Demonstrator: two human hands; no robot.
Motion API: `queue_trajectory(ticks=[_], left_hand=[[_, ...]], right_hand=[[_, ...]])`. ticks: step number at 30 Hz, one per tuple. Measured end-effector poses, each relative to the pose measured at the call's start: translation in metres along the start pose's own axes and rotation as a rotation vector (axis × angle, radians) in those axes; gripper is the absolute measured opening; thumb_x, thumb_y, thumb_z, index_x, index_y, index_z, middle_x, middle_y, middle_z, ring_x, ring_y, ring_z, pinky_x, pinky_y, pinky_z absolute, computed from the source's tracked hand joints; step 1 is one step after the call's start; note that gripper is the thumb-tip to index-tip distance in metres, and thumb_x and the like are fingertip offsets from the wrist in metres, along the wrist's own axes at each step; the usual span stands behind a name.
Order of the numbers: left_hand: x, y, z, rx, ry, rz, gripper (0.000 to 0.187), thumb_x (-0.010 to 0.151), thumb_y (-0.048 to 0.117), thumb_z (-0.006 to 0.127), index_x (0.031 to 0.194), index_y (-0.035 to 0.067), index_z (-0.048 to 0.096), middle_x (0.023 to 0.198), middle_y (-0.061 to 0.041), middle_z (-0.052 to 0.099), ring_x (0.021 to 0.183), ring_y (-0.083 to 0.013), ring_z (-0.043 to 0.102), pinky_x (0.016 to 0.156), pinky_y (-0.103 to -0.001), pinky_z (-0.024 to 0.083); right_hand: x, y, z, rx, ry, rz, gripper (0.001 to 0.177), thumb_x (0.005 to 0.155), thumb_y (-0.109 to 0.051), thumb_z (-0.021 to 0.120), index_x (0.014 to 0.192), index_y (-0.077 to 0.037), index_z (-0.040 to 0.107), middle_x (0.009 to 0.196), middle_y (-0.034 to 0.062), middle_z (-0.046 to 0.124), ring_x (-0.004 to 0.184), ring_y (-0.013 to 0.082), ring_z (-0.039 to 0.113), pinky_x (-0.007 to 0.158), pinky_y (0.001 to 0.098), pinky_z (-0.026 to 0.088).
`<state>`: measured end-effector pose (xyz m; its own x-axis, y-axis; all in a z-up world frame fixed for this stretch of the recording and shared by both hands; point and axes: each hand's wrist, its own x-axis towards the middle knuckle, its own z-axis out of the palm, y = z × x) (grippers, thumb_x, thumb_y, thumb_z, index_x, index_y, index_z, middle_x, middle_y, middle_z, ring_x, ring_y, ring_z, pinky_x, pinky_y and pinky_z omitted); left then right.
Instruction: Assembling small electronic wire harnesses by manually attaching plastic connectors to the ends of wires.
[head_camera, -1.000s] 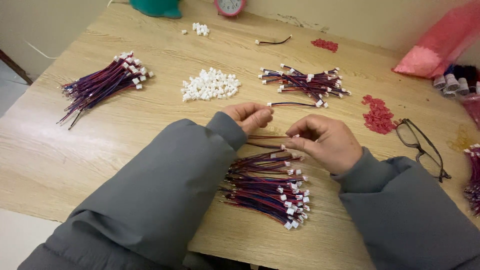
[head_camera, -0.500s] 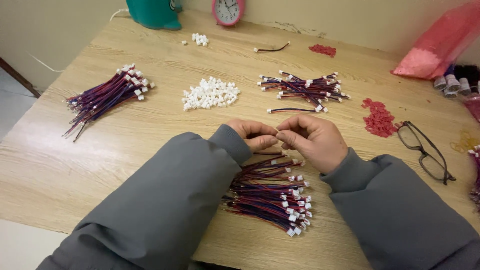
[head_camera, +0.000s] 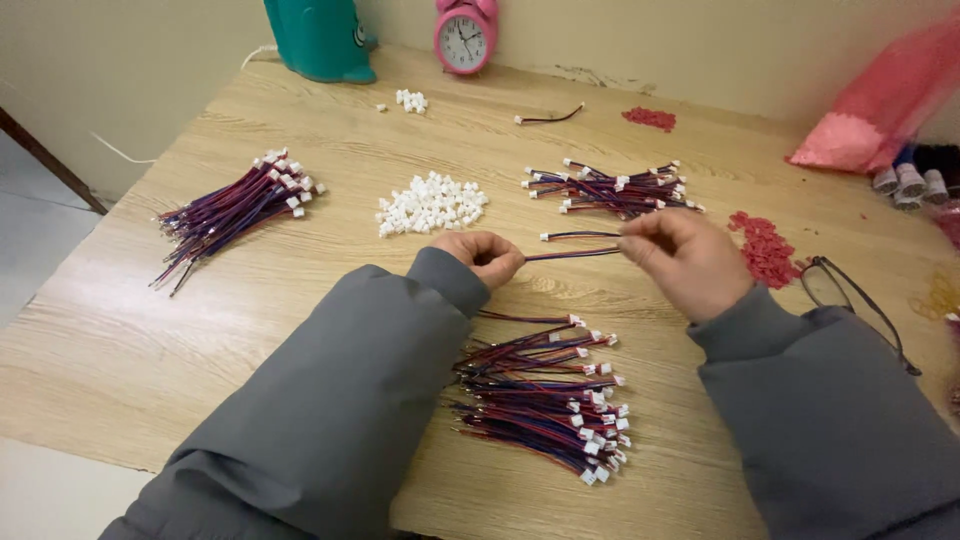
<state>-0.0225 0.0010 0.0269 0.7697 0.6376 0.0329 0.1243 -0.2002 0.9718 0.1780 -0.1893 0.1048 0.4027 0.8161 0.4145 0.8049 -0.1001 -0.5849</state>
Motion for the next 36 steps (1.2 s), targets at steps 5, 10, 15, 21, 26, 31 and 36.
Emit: queue_trajectory(ticks=[5,10,15,21,26,31,36], left_hand=[[0.011,-0.02,0.011,0.001,0.01,0.025,0.014,0.082,0.025,0.073,0.092,0.016,0.077,0.078,-0.009,0.074,0.078,-0.0191,0.07,0.073,-0.032,0.057],[0.005,-0.01,0.008,0.021,-0.015,0.024,0.015,0.083,0.025,0.072,0.094,0.017,0.077,0.078,-0.008,0.074,0.081,-0.0205,0.07,0.073,-0.033,0.057],[-0.001,0.003,0.007,-0.202,0.009,0.014,0.018,0.087,0.023,0.073,0.1,0.01,0.075,0.075,-0.011,0.072,0.074,-0.0177,0.068,0.072,-0.034,0.055],[-0.003,0.009,0.006,-0.204,0.034,-0.026,0.018,0.083,0.025,0.078,0.094,0.01,0.075,0.067,-0.008,0.07,0.067,-0.0132,0.066,0.066,-0.026,0.053],[-0.01,0.021,0.003,-0.17,0.057,-0.009,0.016,0.085,0.025,0.076,0.093,0.011,0.075,0.066,-0.008,0.07,0.068,-0.0147,0.066,0.069,-0.027,0.052],[-0.004,0.015,0.006,-0.161,0.095,0.023,0.014,0.084,0.025,0.076,0.091,0.012,0.074,0.063,-0.008,0.069,0.067,-0.0154,0.064,0.068,-0.028,0.052],[-0.019,0.035,0.004,-0.044,0.218,0.256,0.006,0.085,0.016,0.073,0.09,0.014,0.074,0.102,-0.009,0.072,0.077,-0.0195,0.069,0.07,-0.031,0.058]], right_hand=[[0.008,-0.03,0.012,-0.265,-0.002,-0.32,0.02,0.088,-0.028,0.073,0.106,-0.018,0.072,0.101,0.0053,0.063,0.096,0.0259,0.065,0.085,0.0363,0.051],[0.014,-0.041,0.045,-0.19,-0.243,-0.246,0.016,0.09,-0.027,0.066,0.101,-0.017,0.072,0.086,0.0113,0.069,0.09,0.0352,0.067,0.08,0.0439,0.053],[0.016,-0.045,0.047,0.253,-0.335,0.168,0.01,0.089,-0.018,0.066,0.089,-0.011,0.074,0.065,0.0039,0.068,0.058,0.0125,0.065,0.062,0.0262,0.054],[0.016,-0.033,0.053,0.36,-0.32,0.152,0.008,0.086,-0.012,0.069,0.088,-0.006,0.073,0.064,0.0063,0.068,0.052,0.0115,0.063,0.054,0.0234,0.051],[0.015,-0.037,0.054,0.458,-0.272,0.19,0.01,0.087,-0.013,0.07,0.091,-0.004,0.074,0.063,0.0082,0.068,0.047,0.0104,0.058,0.044,0.0207,0.045],[0.019,-0.031,0.064,0.553,-0.214,0.2,0.016,0.087,-0.011,0.071,0.101,-0.004,0.07,0.063,0.0075,0.064,0.046,0.0085,0.052,0.043,0.0179,0.041],[0.014,-0.048,0.058,0.43,-0.176,0.167,0.013,0.086,-0.012,0.073,0.098,-0.008,0.074,0.065,0.0085,0.068,0.056,0.0113,0.059,0.051,0.0221,0.047]])
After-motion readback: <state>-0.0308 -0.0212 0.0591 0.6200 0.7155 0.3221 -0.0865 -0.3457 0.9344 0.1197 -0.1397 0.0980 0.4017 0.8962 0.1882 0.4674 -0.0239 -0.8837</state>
